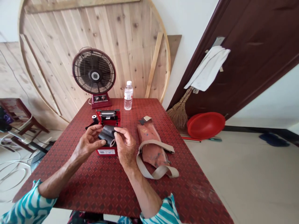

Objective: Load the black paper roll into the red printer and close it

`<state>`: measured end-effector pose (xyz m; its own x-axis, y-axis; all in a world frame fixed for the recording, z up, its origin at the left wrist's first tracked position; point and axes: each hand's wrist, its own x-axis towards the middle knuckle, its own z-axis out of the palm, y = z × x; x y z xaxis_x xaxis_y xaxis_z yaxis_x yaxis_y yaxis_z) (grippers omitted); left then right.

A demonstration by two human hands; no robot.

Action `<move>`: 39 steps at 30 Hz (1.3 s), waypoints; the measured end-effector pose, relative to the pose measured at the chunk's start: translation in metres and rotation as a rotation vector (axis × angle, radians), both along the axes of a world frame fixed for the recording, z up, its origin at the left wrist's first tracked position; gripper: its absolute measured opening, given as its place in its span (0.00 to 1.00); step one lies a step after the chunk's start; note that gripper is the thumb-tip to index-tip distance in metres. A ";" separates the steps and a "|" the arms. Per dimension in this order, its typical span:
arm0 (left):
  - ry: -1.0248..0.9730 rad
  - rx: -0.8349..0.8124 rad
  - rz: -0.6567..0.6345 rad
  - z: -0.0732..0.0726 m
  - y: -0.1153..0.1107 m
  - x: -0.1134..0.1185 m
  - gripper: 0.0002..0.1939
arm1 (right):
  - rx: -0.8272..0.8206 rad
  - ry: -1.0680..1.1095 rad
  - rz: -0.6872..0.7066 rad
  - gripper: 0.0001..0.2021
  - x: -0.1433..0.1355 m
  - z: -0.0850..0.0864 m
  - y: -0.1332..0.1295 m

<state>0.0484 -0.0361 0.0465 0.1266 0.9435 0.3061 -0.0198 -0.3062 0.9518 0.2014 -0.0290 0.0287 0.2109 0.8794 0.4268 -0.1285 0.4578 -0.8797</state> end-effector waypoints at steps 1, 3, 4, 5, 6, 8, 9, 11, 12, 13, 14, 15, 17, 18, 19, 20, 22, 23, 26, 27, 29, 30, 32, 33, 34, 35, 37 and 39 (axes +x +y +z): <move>0.007 -0.064 -0.038 0.005 0.000 -0.002 0.26 | 0.026 -0.017 -0.004 0.06 0.000 0.001 0.000; 0.043 -0.177 -0.138 0.015 0.002 -0.007 0.22 | 0.074 -0.051 -0.009 0.06 0.001 0.002 0.001; 0.063 -0.211 -0.180 0.018 0.005 -0.010 0.21 | 0.093 -0.069 -0.007 0.06 0.001 0.003 0.002; 0.086 -0.227 -0.211 0.021 0.008 -0.012 0.20 | 0.112 -0.086 0.002 0.06 0.001 0.005 0.004; 0.110 -0.225 -0.222 0.022 0.013 -0.015 0.19 | 0.129 -0.100 0.016 0.07 0.000 0.007 0.007; 0.152 -0.163 -0.178 0.021 0.025 -0.019 0.18 | 0.168 -0.107 0.057 0.07 0.000 0.013 0.012; 0.179 -0.117 -0.135 0.019 0.032 -0.022 0.17 | 0.192 -0.099 0.081 0.07 0.000 0.018 0.015; 0.268 -0.001 -0.052 0.015 0.048 -0.025 0.15 | 0.235 -0.069 0.123 0.07 0.002 0.026 0.021; 0.336 0.062 -0.022 0.012 0.055 -0.026 0.14 | 0.246 -0.052 0.133 0.07 0.003 0.030 0.024; 0.416 0.123 -0.001 0.010 0.062 -0.027 0.12 | 0.249 -0.031 0.129 0.07 0.004 0.031 0.027; 0.497 0.179 0.013 0.008 0.067 -0.028 0.11 | 0.239 -0.008 0.111 0.07 0.006 0.031 0.029; 0.570 0.229 0.023 0.007 0.071 -0.028 0.10 | 0.219 0.017 0.082 0.08 0.008 0.029 0.032; 0.676 0.277 0.026 0.005 0.077 -0.029 0.12 | 0.152 0.064 0.009 0.08 0.013 0.019 0.036; 0.711 0.276 0.028 0.004 0.078 -0.029 0.12 | 0.113 0.082 -0.021 0.08 0.015 0.012 0.039; 0.741 0.262 0.034 0.003 0.078 -0.030 0.12 | 0.076 0.100 -0.042 0.08 0.017 0.004 0.041; 0.772 0.237 0.044 0.002 0.079 -0.030 0.12 | 0.044 0.118 -0.057 0.08 0.019 -0.003 0.043; 0.837 0.167 0.069 0.001 0.079 -0.031 0.12 | -0.002 0.157 -0.072 0.08 0.023 -0.016 0.046; 0.872 0.138 0.076 0.001 0.080 -0.032 0.11 | -0.018 0.175 -0.075 0.08 0.024 -0.020 0.047; 1.024 0.130 0.023 0.006 0.083 -0.030 0.12 | -0.054 0.206 -0.076 0.07 0.027 -0.030 0.050; 1.089 0.149 -0.017 0.008 0.085 -0.029 0.14 | -0.064 0.207 -0.078 0.07 0.027 -0.033 0.051; 1.210 0.187 -0.100 0.015 0.089 -0.026 0.16 | -0.087 0.201 -0.086 0.07 0.028 -0.038 0.054; 1.265 0.196 -0.128 0.018 0.091 -0.025 0.16 | -0.099 0.192 -0.093 0.08 0.029 -0.040 0.055; 1.355 0.193 -0.143 0.022 0.094 -0.024 0.13 | -0.118 0.158 -0.098 0.09 0.030 -0.046 0.058; 1.379 0.193 -0.148 0.023 0.096 -0.024 0.11 | -0.123 0.135 -0.098 0.10 0.030 -0.048 0.059; 1.384 0.195 -0.163 0.023 0.097 -0.025 0.11 | -0.124 0.111 -0.097 0.10 0.031 -0.051 0.060; 1.364 0.201 -0.187 0.023 0.097 -0.027 0.11 | -0.123 0.089 -0.092 0.11 0.031 -0.053 0.061; 1.248 0.211 -0.231 0.021 0.095 -0.031 0.12 | -0.124 0.055 -0.086 0.11 0.032 -0.058 0.063; 1.105 0.184 -0.213 0.020 0.090 -0.034 0.10 | -0.132 0.032 -0.080 0.11 0.033 -0.064 0.066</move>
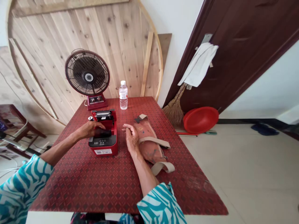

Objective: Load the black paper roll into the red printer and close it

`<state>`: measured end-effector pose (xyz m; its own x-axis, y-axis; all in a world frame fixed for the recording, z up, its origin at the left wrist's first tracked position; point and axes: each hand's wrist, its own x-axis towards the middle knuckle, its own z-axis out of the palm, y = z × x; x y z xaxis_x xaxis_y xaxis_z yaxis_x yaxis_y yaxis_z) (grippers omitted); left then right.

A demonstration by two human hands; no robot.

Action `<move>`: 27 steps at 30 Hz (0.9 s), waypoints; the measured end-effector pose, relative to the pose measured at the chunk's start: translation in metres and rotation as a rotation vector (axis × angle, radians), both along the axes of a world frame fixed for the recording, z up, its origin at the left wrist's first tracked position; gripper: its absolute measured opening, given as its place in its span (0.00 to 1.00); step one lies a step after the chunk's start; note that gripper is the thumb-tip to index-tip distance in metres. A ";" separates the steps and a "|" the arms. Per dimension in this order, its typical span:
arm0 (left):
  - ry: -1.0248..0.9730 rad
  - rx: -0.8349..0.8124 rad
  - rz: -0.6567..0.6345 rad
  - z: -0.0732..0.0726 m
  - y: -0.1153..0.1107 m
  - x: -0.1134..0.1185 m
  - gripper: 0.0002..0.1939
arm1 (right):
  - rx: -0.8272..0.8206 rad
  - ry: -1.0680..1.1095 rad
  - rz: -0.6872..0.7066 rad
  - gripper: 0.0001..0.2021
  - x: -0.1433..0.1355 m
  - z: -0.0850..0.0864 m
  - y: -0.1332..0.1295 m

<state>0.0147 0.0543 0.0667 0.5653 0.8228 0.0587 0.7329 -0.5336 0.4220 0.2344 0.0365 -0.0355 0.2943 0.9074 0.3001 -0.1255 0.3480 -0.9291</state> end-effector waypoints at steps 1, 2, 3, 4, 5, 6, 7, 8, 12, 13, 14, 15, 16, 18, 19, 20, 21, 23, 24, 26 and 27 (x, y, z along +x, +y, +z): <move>-0.069 -0.004 0.035 0.000 -0.004 -0.001 0.11 | -0.005 -0.009 0.003 0.11 0.000 -0.003 0.001; -0.131 0.000 0.069 -0.001 -0.008 -0.001 0.12 | -0.010 -0.017 0.005 0.11 0.001 -0.006 0.003; -0.182 0.009 0.099 -0.001 -0.012 0.000 0.13 | -0.013 -0.023 0.004 0.11 0.001 -0.009 0.004; -0.223 0.026 0.120 -0.001 -0.017 0.001 0.13 | -0.016 -0.031 0.004 0.12 0.001 -0.012 0.005; -0.255 0.046 0.133 -0.001 -0.022 0.002 0.12 | -0.019 -0.039 0.004 0.12 0.001 -0.014 0.005; -0.277 0.067 0.138 -0.001 -0.027 0.003 0.12 | -0.020 -0.047 0.005 0.12 0.001 -0.015 0.005; -0.295 0.094 0.133 -0.002 -0.032 0.003 0.11 | -0.020 -0.053 0.006 0.11 0.001 -0.016 0.005; -0.310 0.130 0.119 -0.003 -0.037 0.003 0.10 | -0.016 -0.057 0.008 0.11 0.001 -0.015 0.004; -0.336 0.355 -0.007 -0.013 -0.057 0.003 0.08 | 0.055 -0.062 0.018 0.14 -0.005 0.003 0.004; -0.325 0.416 -0.025 -0.016 -0.062 0.003 0.07 | 0.085 -0.076 0.030 0.15 -0.007 0.011 0.006; -0.308 0.472 -0.034 -0.019 -0.067 0.003 0.07 | 0.118 -0.102 0.048 0.16 -0.010 0.020 0.009; -0.295 0.520 -0.038 -0.022 -0.071 0.003 0.07 | 0.150 -0.138 0.068 0.17 -0.013 0.030 0.014; -0.285 0.560 -0.042 -0.025 -0.074 0.003 0.07 | 0.183 -0.183 0.081 0.18 -0.016 0.040 0.019; -0.276 0.620 -0.060 -0.029 -0.079 0.004 0.06 | 0.238 -0.286 0.096 0.19 -0.021 0.059 0.033; -0.274 0.644 -0.072 -0.030 -0.081 0.003 0.06 | 0.259 -0.330 0.099 0.19 -0.023 0.068 0.040; -0.274 0.667 -0.086 -0.032 -0.082 0.003 0.06 | 0.258 -0.370 0.108 0.19 -0.025 0.074 0.046; -0.274 0.686 -0.101 -0.033 -0.084 0.003 0.06 | 0.243 -0.406 0.122 0.18 -0.026 0.079 0.052; -0.275 0.718 -0.132 -0.036 -0.086 0.002 0.06 | 0.203 -0.455 0.138 0.16 -0.029 0.085 0.058; -0.276 0.733 -0.145 -0.038 -0.087 0.002 0.07 | 0.180 -0.472 0.146 0.15 -0.030 0.087 0.059; -0.277 0.759 -0.161 -0.041 -0.089 0.001 0.08 | 0.146 -0.494 0.159 0.14 -0.032 0.087 0.058; -0.276 0.770 -0.162 -0.042 -0.090 0.001 0.09 | 0.138 -0.503 0.166 0.14 -0.032 0.087 0.057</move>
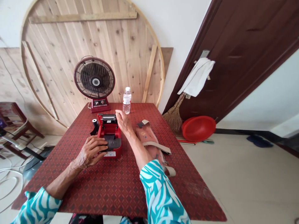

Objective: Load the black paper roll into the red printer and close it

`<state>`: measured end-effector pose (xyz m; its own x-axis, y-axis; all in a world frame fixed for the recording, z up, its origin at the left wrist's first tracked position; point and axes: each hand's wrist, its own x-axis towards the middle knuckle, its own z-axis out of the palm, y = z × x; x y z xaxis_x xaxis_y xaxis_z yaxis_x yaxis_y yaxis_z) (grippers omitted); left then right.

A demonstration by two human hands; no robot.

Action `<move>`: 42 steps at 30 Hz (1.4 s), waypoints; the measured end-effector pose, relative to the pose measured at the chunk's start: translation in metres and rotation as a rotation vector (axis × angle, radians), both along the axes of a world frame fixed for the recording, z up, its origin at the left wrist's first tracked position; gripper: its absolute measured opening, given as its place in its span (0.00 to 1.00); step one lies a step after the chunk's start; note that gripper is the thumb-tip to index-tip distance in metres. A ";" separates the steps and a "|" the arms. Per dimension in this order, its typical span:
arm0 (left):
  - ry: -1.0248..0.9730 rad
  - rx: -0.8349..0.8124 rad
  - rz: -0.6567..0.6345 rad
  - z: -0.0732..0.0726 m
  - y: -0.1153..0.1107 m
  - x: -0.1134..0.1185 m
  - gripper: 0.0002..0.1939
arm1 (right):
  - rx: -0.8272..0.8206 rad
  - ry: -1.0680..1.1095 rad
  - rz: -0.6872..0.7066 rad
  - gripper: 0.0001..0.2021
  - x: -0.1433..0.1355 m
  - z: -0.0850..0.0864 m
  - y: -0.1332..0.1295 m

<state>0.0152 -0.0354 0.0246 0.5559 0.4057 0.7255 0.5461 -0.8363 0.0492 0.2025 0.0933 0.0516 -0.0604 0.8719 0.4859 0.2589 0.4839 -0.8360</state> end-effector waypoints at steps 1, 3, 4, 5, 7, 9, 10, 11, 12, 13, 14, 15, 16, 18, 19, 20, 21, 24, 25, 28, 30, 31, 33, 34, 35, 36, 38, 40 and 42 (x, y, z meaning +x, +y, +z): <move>-0.002 0.009 0.004 -0.001 -0.001 0.000 0.09 | -0.003 -0.007 0.005 0.14 0.000 0.000 -0.002; -0.005 0.027 0.013 -0.003 -0.001 -0.001 0.09 | 0.002 -0.016 0.015 0.15 0.000 0.001 -0.004; -0.008 0.040 0.016 -0.004 -0.002 -0.002 0.09 | 0.004 -0.020 0.021 0.15 0.001 0.002 -0.005; -0.012 0.055 0.020 -0.004 -0.002 -0.002 0.09 | 0.004 -0.025 0.026 0.14 0.002 0.003 -0.007; -0.018 0.082 0.031 -0.004 -0.003 -0.002 0.09 | 0.007 -0.037 0.033 0.15 0.003 0.004 -0.009; -0.027 0.100 0.059 -0.003 -0.005 -0.001 0.09 | 0.019 -0.049 0.034 0.14 0.005 0.005 -0.015; -0.032 0.107 0.080 -0.003 -0.007 -0.001 0.09 | 0.024 -0.053 0.032 0.14 0.006 0.005 -0.019; -0.036 0.114 0.101 -0.002 -0.008 -0.001 0.09 | 0.028 -0.056 0.029 0.14 0.006 0.004 -0.024; -0.039 0.120 0.121 -0.002 -0.010 -0.001 0.09 | 0.032 -0.058 0.026 0.14 0.007 0.002 -0.029; -0.039 0.125 0.133 -0.002 -0.011 -0.001 0.10 | 0.035 -0.059 0.025 0.14 0.008 0.000 -0.036; -0.032 0.123 0.136 -0.003 -0.011 -0.002 0.11 | 0.041 -0.062 0.026 0.15 0.009 -0.002 -0.042; -0.022 0.117 0.131 -0.003 -0.012 -0.002 0.12 | 0.051 -0.066 0.030 0.15 0.009 -0.005 -0.048; -0.004 0.104 0.118 -0.005 -0.012 -0.003 0.13 | 0.065 -0.071 0.034 0.15 0.009 -0.008 -0.054; 0.039 0.064 0.079 -0.007 -0.012 -0.004 0.15 | 0.103 -0.079 0.041 0.14 0.009 -0.014 -0.062; 0.061 0.043 0.061 -0.009 -0.011 -0.004 0.17 | 0.127 -0.078 0.040 0.14 0.009 -0.017 -0.064; 0.078 0.026 0.049 -0.010 -0.011 -0.004 0.18 | 0.150 -0.074 0.039 0.14 0.009 -0.019 -0.066; 0.093 0.014 0.042 -0.011 -0.011 -0.004 0.20 | 0.169 -0.069 0.038 0.14 0.008 -0.021 -0.066; 0.113 0.000 0.043 -0.013 -0.012 -0.004 0.21 | 0.202 -0.061 0.038 0.14 0.007 -0.024 -0.065; 0.111 0.003 0.044 -0.013 -0.012 -0.004 0.21 | 0.208 -0.063 0.040 0.14 0.006 -0.025 -0.064; 0.093 0.016 0.045 -0.014 -0.012 -0.005 0.20 | 0.234 -0.080 0.047 0.15 0.007 -0.027 -0.067; 0.090 0.023 0.047 -0.014 -0.012 -0.005 0.21 | 0.250 -0.098 0.055 0.15 0.009 -0.030 -0.073; 0.091 0.023 0.050 -0.014 -0.013 -0.005 0.21 | 0.255 -0.110 0.063 0.15 0.011 -0.033 -0.076; 0.096 0.018 0.058 -0.014 -0.013 -0.005 0.20 | 0.262 -0.140 0.093 0.16 0.014 -0.039 -0.083; 0.096 0.013 0.059 -0.015 -0.013 -0.005 0.20 | 0.268 -0.157 0.109 0.16 0.016 -0.042 -0.086; 0.090 0.008 0.055 -0.015 -0.014 -0.005 0.20 | 0.276 -0.173 0.124 0.16 0.018 -0.046 -0.089; 0.077 0.003 0.042 -0.014 -0.014 -0.006 0.19 | 0.286 -0.189 0.134 0.16 0.020 -0.049 -0.091; 0.027 -0.019 0.009 -0.014 -0.013 -0.008 0.19 | 0.305 -0.210 0.138 0.16 0.022 -0.054 -0.093; -0.056 -0.065 0.031 -0.013 -0.011 -0.012 0.21 | 0.317 -0.215 0.133 0.17 0.023 -0.057 -0.094; -0.134 -0.116 0.128 -0.012 -0.008 -0.016 0.25 | 0.325 -0.208 0.129 0.18 0.022 -0.057 -0.094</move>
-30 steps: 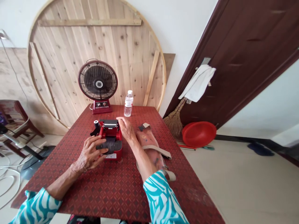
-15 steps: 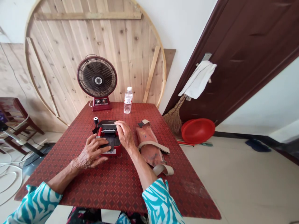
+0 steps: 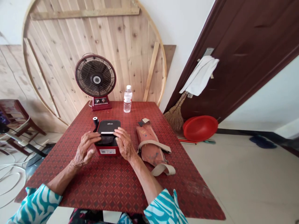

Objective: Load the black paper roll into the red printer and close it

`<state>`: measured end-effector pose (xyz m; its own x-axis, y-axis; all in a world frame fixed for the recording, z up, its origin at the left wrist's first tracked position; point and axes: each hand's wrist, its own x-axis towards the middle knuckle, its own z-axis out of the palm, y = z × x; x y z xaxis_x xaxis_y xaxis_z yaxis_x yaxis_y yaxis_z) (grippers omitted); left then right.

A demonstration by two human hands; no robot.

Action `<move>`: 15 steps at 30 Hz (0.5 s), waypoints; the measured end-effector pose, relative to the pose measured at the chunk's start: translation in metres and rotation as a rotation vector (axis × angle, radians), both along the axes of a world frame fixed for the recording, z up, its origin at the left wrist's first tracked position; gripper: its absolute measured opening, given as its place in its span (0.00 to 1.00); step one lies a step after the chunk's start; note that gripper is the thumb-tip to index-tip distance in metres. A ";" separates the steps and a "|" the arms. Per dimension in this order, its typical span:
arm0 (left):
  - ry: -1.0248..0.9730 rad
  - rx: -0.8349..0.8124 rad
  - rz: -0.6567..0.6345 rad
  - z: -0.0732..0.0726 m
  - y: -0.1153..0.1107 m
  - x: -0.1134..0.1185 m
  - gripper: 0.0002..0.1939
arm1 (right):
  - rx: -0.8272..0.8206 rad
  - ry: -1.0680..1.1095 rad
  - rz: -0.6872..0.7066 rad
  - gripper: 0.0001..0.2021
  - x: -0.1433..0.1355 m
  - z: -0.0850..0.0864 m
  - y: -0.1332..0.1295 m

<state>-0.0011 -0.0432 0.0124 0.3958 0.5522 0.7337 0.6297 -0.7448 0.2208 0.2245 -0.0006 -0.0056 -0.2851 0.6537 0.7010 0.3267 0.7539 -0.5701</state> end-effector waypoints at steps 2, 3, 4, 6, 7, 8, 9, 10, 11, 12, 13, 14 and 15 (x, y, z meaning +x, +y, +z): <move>-0.011 -0.034 0.098 -0.001 0.004 -0.004 0.26 | 0.011 0.014 -0.002 0.18 -0.001 0.000 0.000; 0.008 -0.041 0.125 -0.002 0.006 -0.006 0.27 | 0.016 0.019 -0.003 0.18 -0.001 0.000 0.000; 0.034 -0.043 0.139 -0.002 0.008 -0.007 0.26 | 0.020 0.021 -0.004 0.18 -0.001 0.000 0.000; 0.079 -0.041 0.159 -0.004 0.010 -0.008 0.25 | 0.016 0.018 -0.012 0.19 -0.001 -0.001 -0.001; 0.090 -0.042 0.172 -0.004 0.010 -0.008 0.24 | 0.007 0.014 -0.021 0.19 0.000 -0.002 -0.001; 0.097 -0.044 0.185 -0.004 0.010 -0.008 0.23 | -0.003 0.008 -0.032 0.20 0.001 -0.003 -0.002; 0.102 -0.045 0.195 -0.004 0.010 -0.007 0.22 | -0.014 0.003 -0.043 0.20 0.001 -0.004 -0.002; 0.105 -0.046 0.202 -0.003 0.009 -0.006 0.21 | -0.022 -0.002 -0.052 0.20 0.002 -0.005 -0.002; 0.108 -0.045 0.207 -0.003 0.009 -0.005 0.21 | -0.028 -0.008 -0.057 0.20 0.002 -0.005 -0.002; 0.110 -0.041 0.209 -0.002 0.009 -0.005 0.20 | -0.030 -0.012 -0.060 0.20 0.003 -0.006 -0.002; 0.110 -0.035 0.209 -0.002 0.009 -0.004 0.19 | -0.029 -0.016 -0.061 0.20 0.003 -0.007 -0.002; 0.108 -0.026 0.210 -0.001 0.009 -0.003 0.18 | -0.027 -0.018 -0.062 0.20 0.003 -0.007 -0.002; 0.107 -0.017 0.211 -0.001 0.009 -0.003 0.17 | -0.021 -0.019 -0.064 0.20 0.003 -0.008 -0.001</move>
<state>-0.0039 -0.0342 0.0118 0.3453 0.6426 0.6840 0.7915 -0.5910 0.1556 0.2272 -0.0019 -0.0133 -0.2556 0.6854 0.6818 0.3843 0.7192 -0.5789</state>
